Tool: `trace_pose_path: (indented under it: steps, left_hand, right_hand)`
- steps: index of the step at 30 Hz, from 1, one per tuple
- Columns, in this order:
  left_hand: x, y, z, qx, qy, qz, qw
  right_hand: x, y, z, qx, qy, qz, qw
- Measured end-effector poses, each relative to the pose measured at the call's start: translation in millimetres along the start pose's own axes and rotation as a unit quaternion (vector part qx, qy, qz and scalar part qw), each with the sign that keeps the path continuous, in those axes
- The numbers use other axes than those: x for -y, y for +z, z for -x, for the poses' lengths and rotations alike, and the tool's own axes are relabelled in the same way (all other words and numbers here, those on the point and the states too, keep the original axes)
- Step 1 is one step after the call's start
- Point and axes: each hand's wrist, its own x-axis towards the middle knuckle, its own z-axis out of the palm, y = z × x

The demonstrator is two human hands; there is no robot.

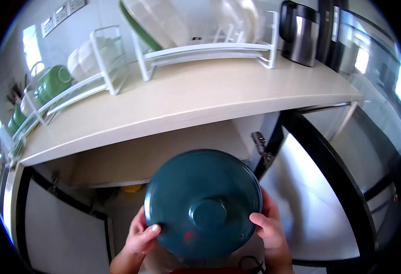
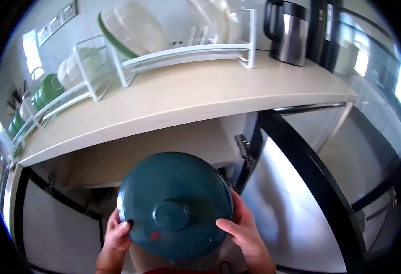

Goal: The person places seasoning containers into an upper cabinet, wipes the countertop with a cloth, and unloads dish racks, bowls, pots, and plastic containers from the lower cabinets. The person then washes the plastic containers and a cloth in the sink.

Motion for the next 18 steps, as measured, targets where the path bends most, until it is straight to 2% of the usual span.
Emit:
trace_pose_path:
  steps: [2, 4, 7, 10, 12, 14, 15, 17, 18]
  left_hand:
    - [-9.4, 16.7, -0.5, 0.023, 0.043, 0.015, 0.999]
    - [-23.5, 39.2, 0.1, 0.016, 0.073, 0.027, 0.997]
    - [-29.6, 67.6, -6.3, -0.001, 0.129, 0.012, 0.992]
    - [-46.2, 104.7, -17.1, 0.022, 0.127, 0.022, 0.991]
    - [-64.3, 122.4, -31.4, 0.074, 0.118, 0.034, 0.99]
    - [-80.0, 140.5, -49.5, 0.097, 0.116, 0.054, 0.987]
    - [-87.5, 150.4, -63.9, 0.107, 0.105, 0.097, 0.984]
    - [-100.8, 172.0, -94.0, 0.133, 0.09, 0.149, 0.976]
    - [-105.9, 183.8, -107.3, 0.152, 0.086, 0.158, 0.972]
  right_hand:
    - [14.7, 5.4, -1.6, -0.023, -0.025, 0.018, 0.999]
    - [22.4, 5.2, -6.8, 0.009, -0.087, 0.05, 0.995]
    - [40.9, 17.1, -9.6, -0.029, -0.125, 0.017, 0.992]
    - [75.0, 35.5, -12.0, -0.062, -0.189, 0.014, 0.98]
    - [96.5, 45.7, -19.2, -0.084, -0.226, -0.016, 0.97]
    - [118.3, 50.8, -25.1, -0.111, -0.228, -0.079, 0.964]
    - [127.5, 49.9, -31.4, -0.165, -0.247, -0.096, 0.95]
    - [160.4, 49.4, -45.4, -0.158, -0.296, -0.062, 0.94]
    - [181.6, 50.1, -49.4, -0.148, -0.263, -0.055, 0.952]
